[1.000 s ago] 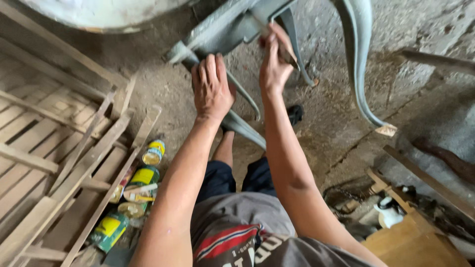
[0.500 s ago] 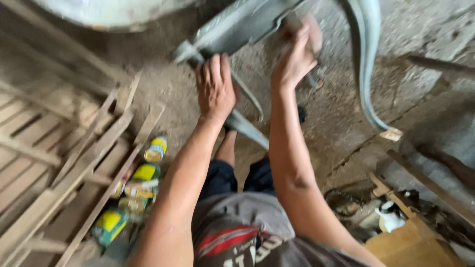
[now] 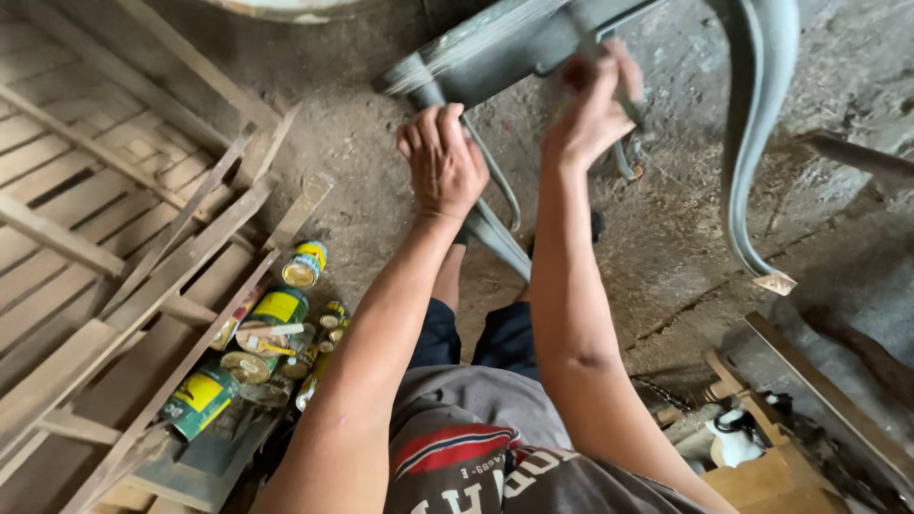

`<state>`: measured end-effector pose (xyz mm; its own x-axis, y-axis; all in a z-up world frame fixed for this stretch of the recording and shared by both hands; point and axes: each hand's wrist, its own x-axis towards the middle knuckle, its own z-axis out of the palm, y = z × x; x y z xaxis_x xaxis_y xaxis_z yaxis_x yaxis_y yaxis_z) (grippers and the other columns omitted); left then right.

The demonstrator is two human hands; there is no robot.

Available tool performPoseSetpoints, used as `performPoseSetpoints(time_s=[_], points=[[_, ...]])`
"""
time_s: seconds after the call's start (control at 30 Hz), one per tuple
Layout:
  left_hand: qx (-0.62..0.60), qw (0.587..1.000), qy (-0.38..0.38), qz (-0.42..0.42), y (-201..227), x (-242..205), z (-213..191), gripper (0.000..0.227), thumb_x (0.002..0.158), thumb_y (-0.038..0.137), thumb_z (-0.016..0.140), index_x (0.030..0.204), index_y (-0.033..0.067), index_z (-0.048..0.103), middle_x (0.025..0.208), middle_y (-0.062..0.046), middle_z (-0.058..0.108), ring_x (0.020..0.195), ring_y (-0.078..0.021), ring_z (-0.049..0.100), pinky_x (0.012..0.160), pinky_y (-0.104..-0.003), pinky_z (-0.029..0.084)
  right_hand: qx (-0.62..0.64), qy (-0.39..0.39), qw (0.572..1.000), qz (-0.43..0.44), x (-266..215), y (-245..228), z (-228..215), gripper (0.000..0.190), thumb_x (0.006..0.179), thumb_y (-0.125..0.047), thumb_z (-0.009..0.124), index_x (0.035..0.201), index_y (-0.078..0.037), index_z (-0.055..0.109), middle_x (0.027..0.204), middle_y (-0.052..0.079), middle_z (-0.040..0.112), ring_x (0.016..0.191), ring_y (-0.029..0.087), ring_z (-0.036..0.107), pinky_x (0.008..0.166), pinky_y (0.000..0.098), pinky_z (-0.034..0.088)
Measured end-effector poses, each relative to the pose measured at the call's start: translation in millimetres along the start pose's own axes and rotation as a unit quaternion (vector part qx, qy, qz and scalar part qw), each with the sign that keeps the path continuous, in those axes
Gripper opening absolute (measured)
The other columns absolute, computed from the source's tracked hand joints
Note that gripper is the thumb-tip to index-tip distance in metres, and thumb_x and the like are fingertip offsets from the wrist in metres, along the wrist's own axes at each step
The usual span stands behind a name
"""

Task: The person scrapes the surface of an overturned chair with a metal tool, focusing on the legs and underside. The person then uses a decorative wooden piece to rub the chair's surface.

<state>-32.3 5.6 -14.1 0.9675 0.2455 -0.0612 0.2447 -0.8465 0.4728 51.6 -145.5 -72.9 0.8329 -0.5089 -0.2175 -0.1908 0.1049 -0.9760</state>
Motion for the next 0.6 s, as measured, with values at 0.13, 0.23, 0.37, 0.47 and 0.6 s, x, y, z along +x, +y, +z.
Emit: performPoseSetpoints(time_s=[0.13,0.23,0.37,0.47,0.6], points=[[-0.008,1.000,0.029,-0.009,-4,1,6,0.038,0.092,0.009,0.058,0.129,0.0058,0.051,0.126,-0.017,0.054,0.122,-0.0343,0.051,0.113,-0.054,0.030,-0.202,-0.023,0.968,-0.144,-42,24,13,0.022,0.111,-0.030,0.061,0.111,-0.010,0.071,0.100,0.008,0.075,0.084,0.014,0.071,0.081,0.0311,0.061],[-0.037,0.997,0.056,-0.039,-4,0,3,0.038,0.091,0.008,0.059,0.128,0.0060,0.049,0.125,-0.017,0.053,0.121,-0.0353,0.050,0.113,-0.054,0.030,-0.086,-0.122,0.988,-0.031,-77,7,13,0.026,0.106,-0.030,0.062,0.114,-0.006,0.067,0.104,0.010,0.073,0.081,0.015,0.071,0.075,0.0352,0.061],[-0.039,0.991,0.084,-0.094,-1,2,1,0.041,0.086,0.004,0.058,0.126,0.0073,0.048,0.123,-0.017,0.053,0.120,-0.0362,0.049,0.111,-0.056,0.030,-0.044,-0.049,0.998,0.011,-48,-22,23,0.024,0.105,-0.023,0.062,0.112,-0.001,0.070,0.090,0.015,0.073,0.069,0.017,0.067,0.064,0.0360,0.056],[-0.049,0.988,0.098,-0.109,-4,2,2,0.039,0.091,0.004,0.059,0.127,0.0070,0.045,0.126,-0.016,0.052,0.123,-0.0353,0.048,0.112,-0.055,0.031,-0.101,-0.135,0.986,0.020,-72,-46,32,0.025,0.104,-0.022,0.059,0.111,-0.001,0.071,0.096,0.015,0.074,0.074,0.018,0.070,0.068,0.0352,0.058],[-0.049,0.991,0.103,-0.076,-3,9,0,0.035,0.086,0.005,0.059,0.120,0.0064,0.050,0.118,-0.016,0.055,0.114,-0.0346,0.051,0.103,-0.052,0.034,-0.089,-0.179,0.976,0.091,-56,-97,-1,0.031,0.106,-0.025,0.058,0.116,0.002,0.071,0.105,0.017,0.073,0.088,0.021,0.075,0.079,0.0370,0.065]])
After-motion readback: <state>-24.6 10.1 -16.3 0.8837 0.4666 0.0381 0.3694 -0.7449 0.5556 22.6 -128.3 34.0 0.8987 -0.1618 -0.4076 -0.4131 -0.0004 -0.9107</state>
